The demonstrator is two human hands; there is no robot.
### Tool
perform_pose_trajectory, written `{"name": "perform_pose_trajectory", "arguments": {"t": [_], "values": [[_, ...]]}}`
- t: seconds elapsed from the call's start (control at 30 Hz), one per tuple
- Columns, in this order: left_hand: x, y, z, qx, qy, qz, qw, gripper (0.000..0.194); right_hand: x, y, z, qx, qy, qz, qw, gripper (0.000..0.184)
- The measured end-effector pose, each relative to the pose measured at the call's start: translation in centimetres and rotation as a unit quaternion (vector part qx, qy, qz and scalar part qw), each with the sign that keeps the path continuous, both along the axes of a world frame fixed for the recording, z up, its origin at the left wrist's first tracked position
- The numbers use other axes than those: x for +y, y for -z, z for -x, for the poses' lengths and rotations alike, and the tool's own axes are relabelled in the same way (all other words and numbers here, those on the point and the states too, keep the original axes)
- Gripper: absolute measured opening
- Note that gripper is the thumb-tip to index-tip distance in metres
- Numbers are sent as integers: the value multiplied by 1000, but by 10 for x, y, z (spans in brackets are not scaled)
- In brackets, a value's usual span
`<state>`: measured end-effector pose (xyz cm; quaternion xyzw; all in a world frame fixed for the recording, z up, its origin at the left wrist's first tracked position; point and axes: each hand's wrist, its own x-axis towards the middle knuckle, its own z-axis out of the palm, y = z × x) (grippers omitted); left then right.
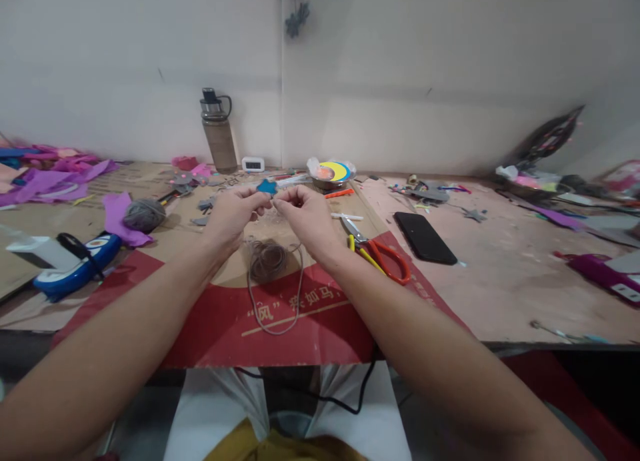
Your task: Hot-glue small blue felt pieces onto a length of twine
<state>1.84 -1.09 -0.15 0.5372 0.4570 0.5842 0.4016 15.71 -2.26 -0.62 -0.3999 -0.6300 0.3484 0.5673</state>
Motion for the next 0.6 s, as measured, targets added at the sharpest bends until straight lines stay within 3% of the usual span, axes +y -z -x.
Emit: {"name": "perform_pose_trajectory", "arguments": {"t": [0.1,0.3,0.6], "values": [[-3,0,-4,-61,12,17,998,14,-1,1,5,82,-36,64,994,11],[-7,-2,-8,-140,37,53,988,10,-7,-5,9,206,-84,193,956,17],[-9,-2,-14,-185,57,83,977,8,-5,-7,10,255,-103,250,928,15]]}}
